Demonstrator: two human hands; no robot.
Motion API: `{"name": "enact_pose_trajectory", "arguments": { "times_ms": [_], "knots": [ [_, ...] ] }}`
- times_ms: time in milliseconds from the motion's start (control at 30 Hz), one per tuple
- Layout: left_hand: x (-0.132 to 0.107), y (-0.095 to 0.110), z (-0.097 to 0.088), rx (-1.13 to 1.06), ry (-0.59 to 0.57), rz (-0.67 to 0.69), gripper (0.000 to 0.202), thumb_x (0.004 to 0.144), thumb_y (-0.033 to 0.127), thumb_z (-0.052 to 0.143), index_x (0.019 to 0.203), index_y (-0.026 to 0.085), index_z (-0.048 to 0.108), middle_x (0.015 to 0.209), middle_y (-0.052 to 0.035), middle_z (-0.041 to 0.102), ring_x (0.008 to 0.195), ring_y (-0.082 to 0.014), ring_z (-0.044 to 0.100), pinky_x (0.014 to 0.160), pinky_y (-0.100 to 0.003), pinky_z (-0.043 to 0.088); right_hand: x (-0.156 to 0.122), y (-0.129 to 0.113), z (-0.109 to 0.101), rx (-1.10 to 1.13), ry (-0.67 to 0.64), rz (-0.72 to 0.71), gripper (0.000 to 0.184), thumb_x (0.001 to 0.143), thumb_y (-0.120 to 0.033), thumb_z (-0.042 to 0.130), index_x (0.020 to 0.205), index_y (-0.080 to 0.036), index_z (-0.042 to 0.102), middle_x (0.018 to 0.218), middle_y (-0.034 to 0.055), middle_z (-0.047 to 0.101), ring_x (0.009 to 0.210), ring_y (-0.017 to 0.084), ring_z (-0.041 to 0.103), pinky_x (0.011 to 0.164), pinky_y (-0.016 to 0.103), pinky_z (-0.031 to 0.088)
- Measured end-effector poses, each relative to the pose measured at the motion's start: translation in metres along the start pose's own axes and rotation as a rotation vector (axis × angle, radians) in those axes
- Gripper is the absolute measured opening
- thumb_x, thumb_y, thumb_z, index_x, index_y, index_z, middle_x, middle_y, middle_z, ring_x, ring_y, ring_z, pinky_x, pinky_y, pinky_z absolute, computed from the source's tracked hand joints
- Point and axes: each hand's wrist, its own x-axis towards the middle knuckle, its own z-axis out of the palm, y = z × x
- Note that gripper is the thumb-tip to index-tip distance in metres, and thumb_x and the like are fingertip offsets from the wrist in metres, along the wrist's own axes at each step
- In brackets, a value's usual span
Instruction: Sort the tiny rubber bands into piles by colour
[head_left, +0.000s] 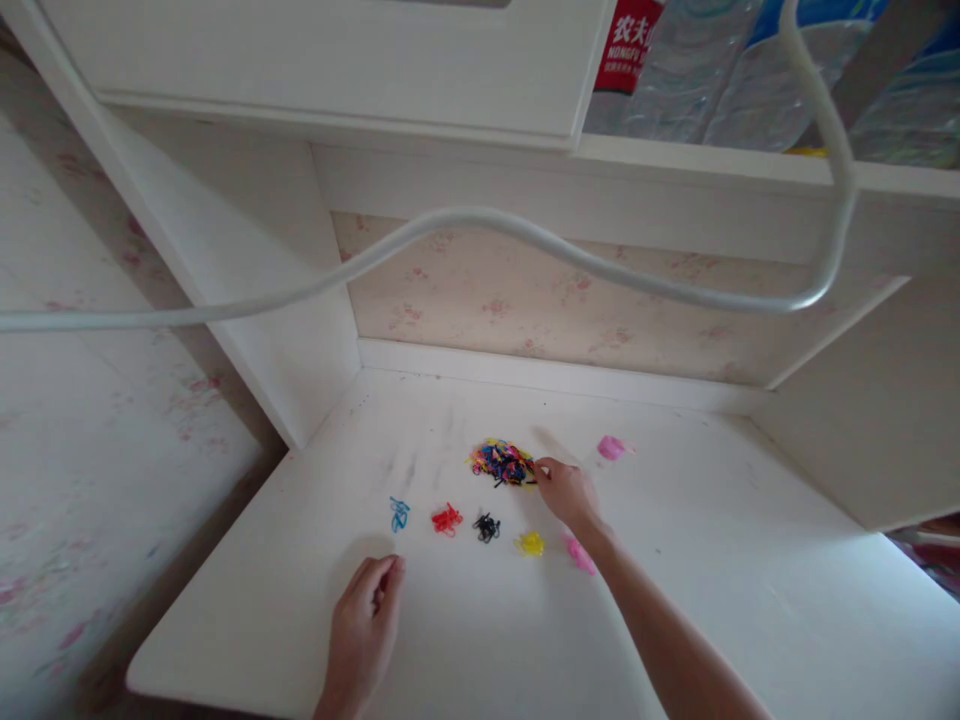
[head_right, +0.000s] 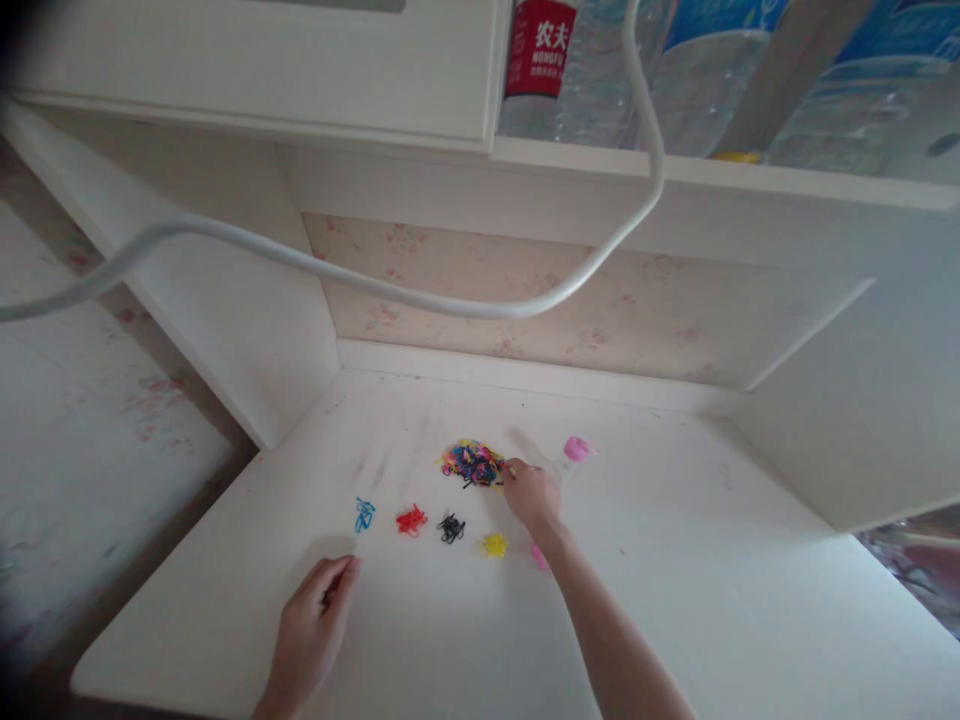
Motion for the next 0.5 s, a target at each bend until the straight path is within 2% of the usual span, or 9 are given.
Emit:
{"name": "enact_pose_trajectory", "arguments": {
  "times_ms": [233, 500],
  "knots": [
    [0.0039, -0.0001, 0.0030, 0.022, -0.014, 0.014, 0.029, 0.089, 0.041, 0.044, 0.086, 0.019, 0.063, 0.072, -0.0001, 0.061, 0.061, -0.0123, 0.056, 0.060, -0.022, 0.045, 0.0124, 0.0052, 0.0058, -0.083, -0.062, 0.020, 0.036, 0.088, -0.039, 0.040, 0.111, -0.030, 0.066, 0.104, 0.0076, 0.070, 0.097, 0.022, 0.064, 0.077, 0.028, 0.046],
    [0.0042, -0.0003, 0.0035, 0.049, -0.031, 0.015, 0.030, 0.090, 0.041, 0.043, 0.086, 0.019, 0.063, 0.071, 0.0001, 0.060, 0.060, -0.0124, 0.055, 0.061, -0.023, 0.044, 0.0095, 0.0080, 0.0098, -0.065, -0.042, -0.006, 0.038, 0.091, -0.039, 0.035, 0.108, -0.031, 0.067, 0.102, 0.0064, 0.070, 0.094, 0.020, 0.064, 0.076, 0.027, 0.044]
  ]
}}
